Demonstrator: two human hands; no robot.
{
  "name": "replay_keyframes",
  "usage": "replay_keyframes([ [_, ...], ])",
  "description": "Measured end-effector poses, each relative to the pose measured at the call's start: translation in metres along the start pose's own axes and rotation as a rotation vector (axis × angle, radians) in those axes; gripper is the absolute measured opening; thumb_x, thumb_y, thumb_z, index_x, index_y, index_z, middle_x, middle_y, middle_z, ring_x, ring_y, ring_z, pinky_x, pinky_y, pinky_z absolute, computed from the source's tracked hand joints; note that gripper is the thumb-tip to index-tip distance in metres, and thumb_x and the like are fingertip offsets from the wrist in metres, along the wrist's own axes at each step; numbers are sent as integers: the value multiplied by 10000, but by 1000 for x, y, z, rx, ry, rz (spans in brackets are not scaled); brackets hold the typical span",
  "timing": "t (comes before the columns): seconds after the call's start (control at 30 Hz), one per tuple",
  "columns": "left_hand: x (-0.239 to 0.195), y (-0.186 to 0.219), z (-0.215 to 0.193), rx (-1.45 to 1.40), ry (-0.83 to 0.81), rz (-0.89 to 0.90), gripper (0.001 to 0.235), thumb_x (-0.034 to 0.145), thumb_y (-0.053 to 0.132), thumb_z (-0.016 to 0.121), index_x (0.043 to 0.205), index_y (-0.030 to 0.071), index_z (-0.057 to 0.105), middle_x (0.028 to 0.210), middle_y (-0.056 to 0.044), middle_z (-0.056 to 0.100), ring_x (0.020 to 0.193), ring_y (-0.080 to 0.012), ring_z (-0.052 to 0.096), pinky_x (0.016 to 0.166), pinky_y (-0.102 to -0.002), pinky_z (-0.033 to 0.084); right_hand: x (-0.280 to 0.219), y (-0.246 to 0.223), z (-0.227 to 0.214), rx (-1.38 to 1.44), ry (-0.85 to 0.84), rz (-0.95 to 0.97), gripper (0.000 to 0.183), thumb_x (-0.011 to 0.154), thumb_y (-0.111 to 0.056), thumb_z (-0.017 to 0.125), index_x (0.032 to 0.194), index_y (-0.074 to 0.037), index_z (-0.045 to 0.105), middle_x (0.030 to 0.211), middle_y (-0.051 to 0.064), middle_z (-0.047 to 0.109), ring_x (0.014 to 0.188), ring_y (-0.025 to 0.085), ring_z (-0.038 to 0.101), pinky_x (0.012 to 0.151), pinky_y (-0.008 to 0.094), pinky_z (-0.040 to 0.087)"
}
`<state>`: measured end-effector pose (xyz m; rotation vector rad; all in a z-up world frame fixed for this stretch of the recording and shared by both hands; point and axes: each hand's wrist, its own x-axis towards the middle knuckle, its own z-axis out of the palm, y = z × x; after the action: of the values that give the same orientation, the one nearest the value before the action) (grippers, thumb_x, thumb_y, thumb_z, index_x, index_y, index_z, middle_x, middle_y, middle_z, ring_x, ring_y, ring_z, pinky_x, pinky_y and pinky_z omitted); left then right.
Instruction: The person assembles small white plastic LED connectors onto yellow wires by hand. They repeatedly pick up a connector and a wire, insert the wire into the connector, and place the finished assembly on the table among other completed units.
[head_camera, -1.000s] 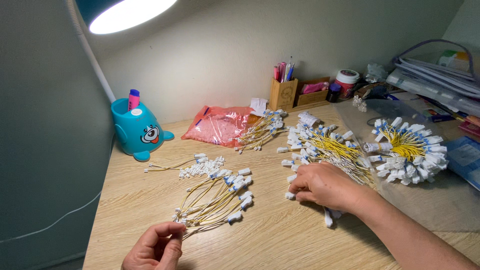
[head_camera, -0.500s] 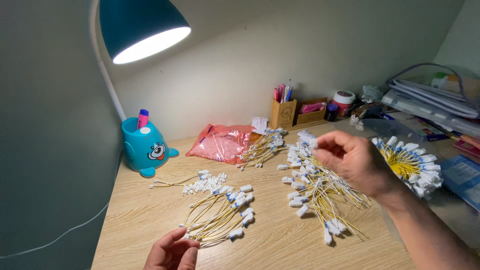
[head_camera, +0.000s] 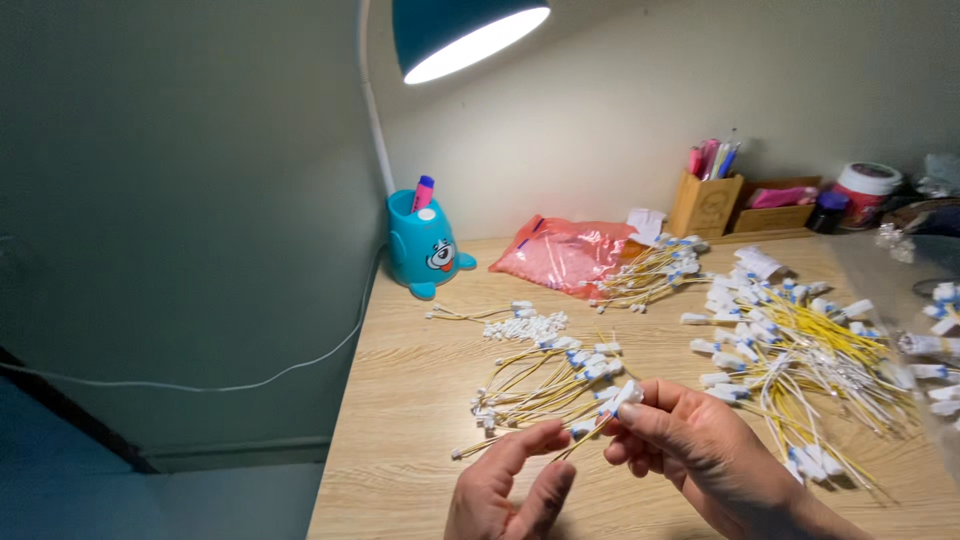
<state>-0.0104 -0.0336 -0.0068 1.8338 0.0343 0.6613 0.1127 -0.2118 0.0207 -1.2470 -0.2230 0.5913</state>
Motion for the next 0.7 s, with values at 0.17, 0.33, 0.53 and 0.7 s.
replay_keyframes([
  [0.17,-2,-7,10,-259,-118,-155,318,805,204,746,1099,84,757,893,-32,789,782,-57,729,684,-182,564,0,16,4,-51,-41,47,183,817,-69,710,861,109,706,761,236,744,613,291,660,518,320,370],
  [0.33,4,-14,9,-375,5,-547,159,795,11,740,928,-17,822,665,-103,757,507,-176,700,506,-229,581,16,2,-33,-669,-38,-63,273,724,6,851,989,-26,794,875,69,780,671,124,650,637,238,518],
  [0.53,11,-8,4,-489,41,-779,189,835,53,732,983,-38,807,708,-186,701,469,-254,631,461,-268,485,39,-1,-57,-1808,325,-64,410,795,-656,569,1058,-351,647,1112,-135,640,1003,206,659,797,435,528],
  [0.7,13,-7,4,-577,84,-817,201,859,62,694,994,-67,769,726,-216,692,453,-263,607,418,-284,451,54,2,-67,-1834,431,-97,247,876,-481,488,871,-385,716,1008,-151,682,964,149,664,768,392,522],
])
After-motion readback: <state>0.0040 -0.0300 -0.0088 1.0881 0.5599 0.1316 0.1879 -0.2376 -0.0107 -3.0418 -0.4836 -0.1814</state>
